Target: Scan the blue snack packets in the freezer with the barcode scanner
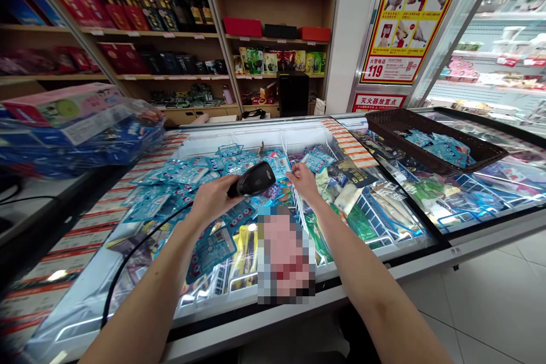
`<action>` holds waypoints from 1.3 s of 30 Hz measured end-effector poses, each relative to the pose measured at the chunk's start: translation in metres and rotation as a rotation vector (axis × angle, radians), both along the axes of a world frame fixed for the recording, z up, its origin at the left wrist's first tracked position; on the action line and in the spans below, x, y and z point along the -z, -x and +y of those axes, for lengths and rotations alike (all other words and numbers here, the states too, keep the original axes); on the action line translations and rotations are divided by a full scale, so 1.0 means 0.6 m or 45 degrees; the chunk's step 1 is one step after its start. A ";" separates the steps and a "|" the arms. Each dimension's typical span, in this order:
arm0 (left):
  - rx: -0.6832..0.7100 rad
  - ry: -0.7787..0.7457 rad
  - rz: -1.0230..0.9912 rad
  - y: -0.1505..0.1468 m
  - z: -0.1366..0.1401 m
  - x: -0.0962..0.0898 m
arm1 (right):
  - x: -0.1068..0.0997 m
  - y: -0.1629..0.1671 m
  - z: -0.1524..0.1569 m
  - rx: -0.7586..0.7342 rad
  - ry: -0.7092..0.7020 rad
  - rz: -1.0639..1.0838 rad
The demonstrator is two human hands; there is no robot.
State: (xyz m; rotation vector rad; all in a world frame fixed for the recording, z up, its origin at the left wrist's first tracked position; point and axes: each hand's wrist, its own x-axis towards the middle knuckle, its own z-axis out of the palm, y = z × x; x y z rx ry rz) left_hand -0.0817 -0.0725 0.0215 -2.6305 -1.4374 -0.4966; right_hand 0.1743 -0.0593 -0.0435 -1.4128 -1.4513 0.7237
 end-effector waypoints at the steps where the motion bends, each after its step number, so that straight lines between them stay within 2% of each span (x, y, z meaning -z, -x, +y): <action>1: 0.004 0.000 -0.001 0.000 0.000 0.001 | 0.001 0.000 0.001 0.009 0.005 -0.009; 8: 0.013 -0.012 -0.022 0.000 0.001 0.003 | 0.007 -0.002 0.006 -0.009 -0.021 -0.003; 16: -0.072 -0.022 -0.060 0.000 -0.003 -0.003 | 0.001 -0.002 0.001 0.032 -0.045 0.202; 19: -0.097 -0.033 -0.063 0.004 -0.003 -0.004 | -0.003 -0.010 0.001 0.134 -0.085 0.186; 24: -0.139 -0.098 -0.085 0.011 0.000 -0.003 | -0.012 -0.055 0.000 0.542 -0.132 -0.056; 27: -0.162 -0.111 -0.087 0.013 0.000 -0.003 | -0.014 -0.093 -0.002 0.824 -0.050 -0.245; 29: -0.168 -0.115 -0.083 0.014 0.000 -0.003 | -0.015 -0.113 -0.003 0.929 0.037 -0.312; 32: -0.172 -0.122 -0.082 0.014 -0.001 -0.003 | -0.013 -0.125 -0.006 1.028 0.137 -0.433; 35: -0.180 -0.133 -0.084 0.015 0.001 -0.002 | -0.012 -0.119 -0.009 1.097 0.140 -0.575; 37: -0.185 -0.138 -0.088 0.017 0.002 -0.001 | -0.012 -0.110 -0.012 1.056 0.100 -0.677; 39: -0.194 -0.140 -0.089 0.018 0.003 -0.001 | -0.012 -0.099 -0.015 0.938 0.072 -0.803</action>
